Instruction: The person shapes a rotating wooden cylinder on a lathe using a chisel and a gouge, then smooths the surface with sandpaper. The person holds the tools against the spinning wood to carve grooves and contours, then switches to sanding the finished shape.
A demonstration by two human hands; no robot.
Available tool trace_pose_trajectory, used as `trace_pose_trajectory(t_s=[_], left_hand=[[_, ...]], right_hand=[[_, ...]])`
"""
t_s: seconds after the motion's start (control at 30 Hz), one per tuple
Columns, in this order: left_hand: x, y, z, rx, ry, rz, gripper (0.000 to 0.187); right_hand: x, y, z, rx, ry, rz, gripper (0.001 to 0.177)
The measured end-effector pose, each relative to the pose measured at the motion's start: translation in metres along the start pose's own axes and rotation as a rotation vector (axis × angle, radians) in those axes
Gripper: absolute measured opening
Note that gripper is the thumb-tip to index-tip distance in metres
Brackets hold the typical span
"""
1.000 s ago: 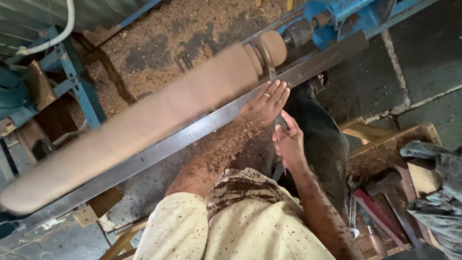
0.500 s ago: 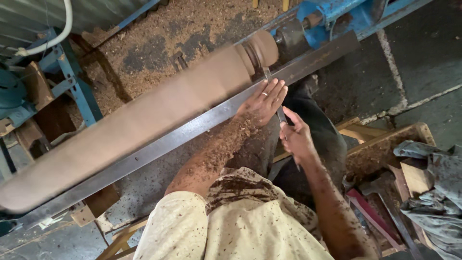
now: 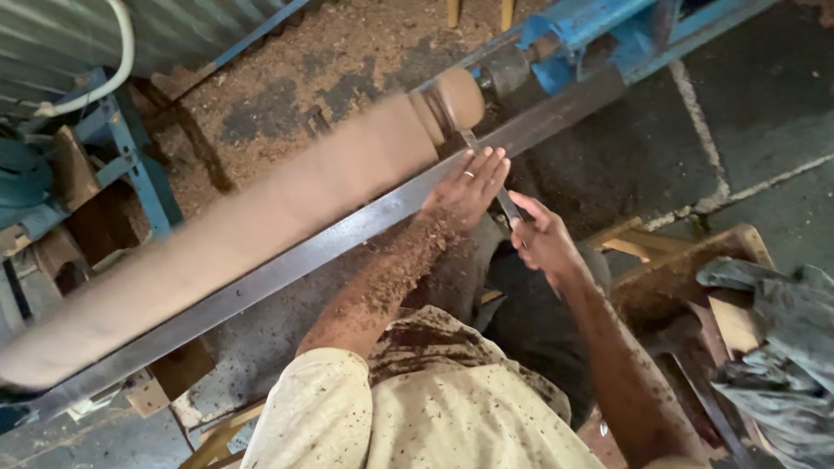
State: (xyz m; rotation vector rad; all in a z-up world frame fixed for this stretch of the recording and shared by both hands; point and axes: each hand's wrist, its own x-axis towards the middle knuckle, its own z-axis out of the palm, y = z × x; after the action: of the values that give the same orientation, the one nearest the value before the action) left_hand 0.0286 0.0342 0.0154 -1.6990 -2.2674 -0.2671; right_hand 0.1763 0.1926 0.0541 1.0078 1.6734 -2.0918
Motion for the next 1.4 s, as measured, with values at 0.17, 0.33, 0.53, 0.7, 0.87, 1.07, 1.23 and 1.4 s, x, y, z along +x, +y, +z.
trace_pose_trajectory(t_s=[0.17, 0.33, 0.53, 0.7, 0.87, 1.07, 1.23, 1.4], left_hand=[[0.025, 0.018, -0.008, 0.012, 0.005, -0.089, 0.048], [0.024, 0.068, -0.023, -0.395, -0.028, -0.073, 0.069], [-0.005, 0.11, -0.055, -0.726, -0.402, -0.072, 0.046], [0.005, 0.137, -0.061, -0.77, -0.517, 0.025, 0.02], [0.01, 0.154, -0.056, -0.77, -0.482, 0.131, 0.019], [0.009, 0.155, -0.055, -0.782, -0.503, 0.133, 0.017], [0.016, 0.169, -0.057, -0.796, -0.342, 0.235, 0.017], [0.009, 0.176, -0.054, -0.565, -0.227, 0.409, 0.023]], right_hand=[[-0.009, 0.008, -0.009, 0.012, -0.062, -0.118, 0.048], [-0.071, 0.088, -0.054, -0.517, 0.309, -0.462, 0.049], [-0.21, 0.199, -0.08, -0.631, 0.746, -0.498, 0.04], [-0.265, 0.281, -0.079, -0.794, 0.971, -0.306, 0.043], [-0.274, 0.358, -0.087, -0.863, 0.984, -0.29, 0.048], [-0.269, 0.402, -0.08, -0.898, 0.961, -0.227, 0.049], [-0.27, 0.38, -0.135, -0.905, 1.02, -0.094, 0.054], [-0.279, 0.36, -0.187, -1.078, 0.895, -0.144, 0.054]])
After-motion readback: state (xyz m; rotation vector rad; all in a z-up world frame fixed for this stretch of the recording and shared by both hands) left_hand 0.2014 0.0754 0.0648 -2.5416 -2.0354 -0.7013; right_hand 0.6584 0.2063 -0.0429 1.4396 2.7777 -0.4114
